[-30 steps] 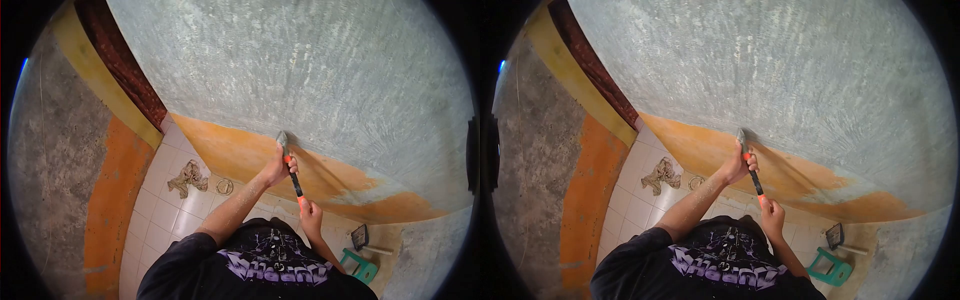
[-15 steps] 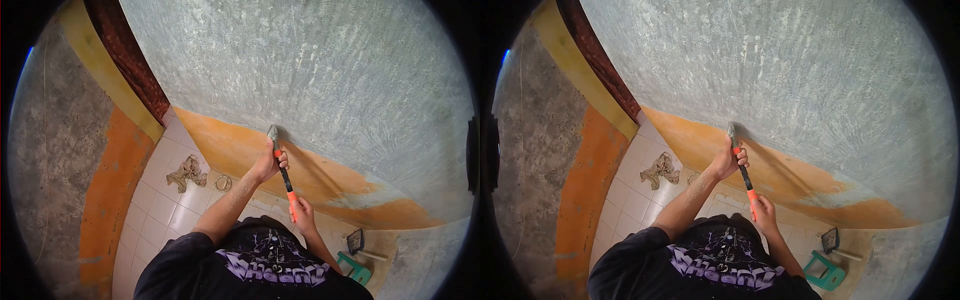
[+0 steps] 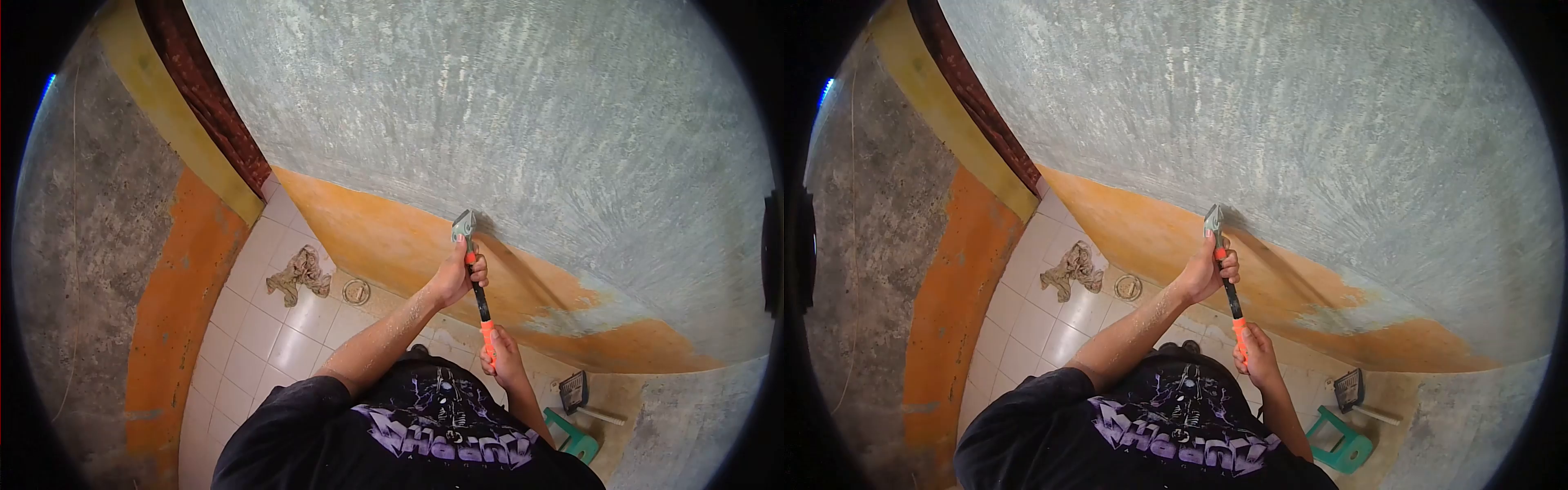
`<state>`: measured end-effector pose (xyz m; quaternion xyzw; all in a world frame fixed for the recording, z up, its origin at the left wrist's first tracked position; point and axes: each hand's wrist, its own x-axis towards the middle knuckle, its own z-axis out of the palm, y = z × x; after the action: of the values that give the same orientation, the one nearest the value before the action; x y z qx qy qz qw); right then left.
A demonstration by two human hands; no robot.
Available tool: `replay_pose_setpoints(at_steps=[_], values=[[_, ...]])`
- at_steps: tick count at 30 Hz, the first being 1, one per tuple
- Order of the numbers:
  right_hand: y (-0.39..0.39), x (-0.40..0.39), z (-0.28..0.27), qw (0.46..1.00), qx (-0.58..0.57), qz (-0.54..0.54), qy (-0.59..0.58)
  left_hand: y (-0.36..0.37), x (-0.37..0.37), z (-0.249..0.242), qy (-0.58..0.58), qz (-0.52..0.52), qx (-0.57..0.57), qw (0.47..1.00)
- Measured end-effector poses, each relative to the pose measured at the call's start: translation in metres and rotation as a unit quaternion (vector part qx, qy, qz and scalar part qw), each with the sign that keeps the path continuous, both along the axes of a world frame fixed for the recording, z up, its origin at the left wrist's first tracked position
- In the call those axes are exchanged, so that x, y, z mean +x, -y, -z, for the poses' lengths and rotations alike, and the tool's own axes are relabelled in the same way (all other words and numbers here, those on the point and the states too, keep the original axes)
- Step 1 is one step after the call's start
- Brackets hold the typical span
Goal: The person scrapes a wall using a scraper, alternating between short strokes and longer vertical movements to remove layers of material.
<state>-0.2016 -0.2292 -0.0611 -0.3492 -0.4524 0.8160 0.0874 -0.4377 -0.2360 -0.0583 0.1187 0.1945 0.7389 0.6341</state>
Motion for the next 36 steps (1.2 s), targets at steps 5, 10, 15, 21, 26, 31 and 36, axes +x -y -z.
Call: replay_pose_setpoints(at_steps=[5,10,15,21,26,31,36], values=[[-0.013,0.018,0.000,0.999,0.039,0.003,0.032,-0.012,0.018,0.003,-0.002,-0.004,-0.012,1.000],[-0.024,0.034,0.003,0.997,0.053,0.009,0.047,-0.023,0.035,-0.001,-0.008,0.006,-0.015,1.000],[-0.030,0.032,0.018,0.997,0.065,0.010,0.028,-0.027,0.035,0.009,-0.026,0.001,-0.020,0.999],[-0.027,0.022,0.012,0.996,0.079,0.013,0.036,-0.025,0.028,0.003,-0.024,-0.008,-0.024,0.999],[-0.022,0.017,0.019,0.991,0.124,0.032,0.048,-0.020,0.023,0.004,-0.028,-0.013,-0.017,0.999],[-0.017,0.014,0.009,0.993,0.097,0.042,0.051,-0.020,0.022,0.000,-0.025,-0.024,-0.039,0.999],[-0.012,0.004,0.021,0.991,0.117,0.055,0.045,-0.016,0.014,0.010,-0.012,-0.031,-0.016,0.999]])
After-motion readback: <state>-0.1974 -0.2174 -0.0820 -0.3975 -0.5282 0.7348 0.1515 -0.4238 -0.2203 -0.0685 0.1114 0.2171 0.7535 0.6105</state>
